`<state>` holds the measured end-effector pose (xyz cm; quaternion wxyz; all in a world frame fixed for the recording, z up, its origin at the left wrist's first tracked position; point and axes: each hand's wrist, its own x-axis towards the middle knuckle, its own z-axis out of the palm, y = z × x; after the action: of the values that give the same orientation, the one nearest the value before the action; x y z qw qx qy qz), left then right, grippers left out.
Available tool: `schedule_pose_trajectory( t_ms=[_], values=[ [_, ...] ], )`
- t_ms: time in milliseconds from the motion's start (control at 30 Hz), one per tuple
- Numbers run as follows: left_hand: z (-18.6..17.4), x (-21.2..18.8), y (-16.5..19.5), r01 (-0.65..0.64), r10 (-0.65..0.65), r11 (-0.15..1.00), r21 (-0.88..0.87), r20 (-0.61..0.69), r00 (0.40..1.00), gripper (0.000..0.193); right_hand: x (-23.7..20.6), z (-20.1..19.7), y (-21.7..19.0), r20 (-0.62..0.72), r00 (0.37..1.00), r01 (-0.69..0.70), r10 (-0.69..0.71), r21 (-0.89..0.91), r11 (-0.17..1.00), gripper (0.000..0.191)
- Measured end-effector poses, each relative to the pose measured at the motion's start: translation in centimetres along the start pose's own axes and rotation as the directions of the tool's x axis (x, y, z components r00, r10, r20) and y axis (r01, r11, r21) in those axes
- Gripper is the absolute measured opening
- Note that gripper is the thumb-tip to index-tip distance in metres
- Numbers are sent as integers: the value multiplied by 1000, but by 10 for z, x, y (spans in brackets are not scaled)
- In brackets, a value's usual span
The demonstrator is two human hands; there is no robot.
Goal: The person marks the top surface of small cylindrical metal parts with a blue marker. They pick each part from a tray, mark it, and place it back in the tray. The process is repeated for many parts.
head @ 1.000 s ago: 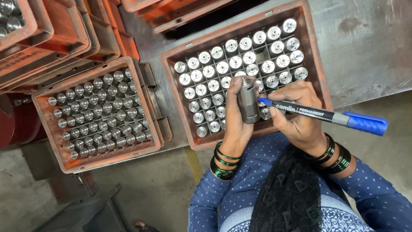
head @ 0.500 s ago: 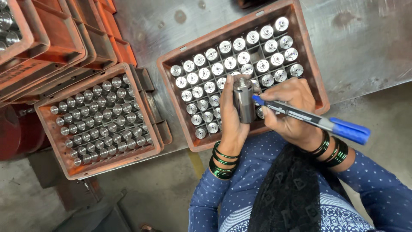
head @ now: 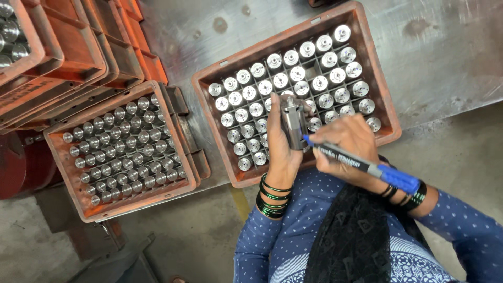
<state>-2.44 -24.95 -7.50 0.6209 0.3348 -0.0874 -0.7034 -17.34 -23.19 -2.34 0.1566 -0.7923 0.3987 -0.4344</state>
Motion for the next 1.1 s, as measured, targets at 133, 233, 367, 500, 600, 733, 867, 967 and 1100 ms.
schedule_pose_trajectory(
  t_ms=[133,233,367,500,600,733,867,967,1100],
  values=[
    [-7,10,-2,-44,49,994,96,-48,998,34,13,-7,6,-1,997,-75,76,28,997,34],
    [-5,25,-7,-47,55,968,247,-27,998,50,33,-4,40,188,946,-293,264,150,944,45],
    [-7,41,2,-118,186,916,383,-144,972,56,48,12,86,153,961,-265,229,295,918,45],
    [-32,33,32,-218,306,905,366,-205,930,49,56,28,115,79,985,-142,154,-139,980,42],
    [-48,24,41,-266,339,917,298,-229,912,41,55,23,132,135,956,-230,261,-210,950,40],
    [-61,23,44,-254,333,923,289,-266,905,36,51,18,136,258,963,8,79,-320,947,42],
    [-67,24,40,-244,313,931,270,-249,917,36,54,34,120,337,941,72,35,-301,951,44],
    [-68,23,34,-226,261,956,190,-192,946,36,66,43,109,393,918,83,43,-298,951,45],
    [-70,13,29,-163,182,978,130,-149,972,34,82,49,100,448,887,13,109,-260,966,38]
  ],
)
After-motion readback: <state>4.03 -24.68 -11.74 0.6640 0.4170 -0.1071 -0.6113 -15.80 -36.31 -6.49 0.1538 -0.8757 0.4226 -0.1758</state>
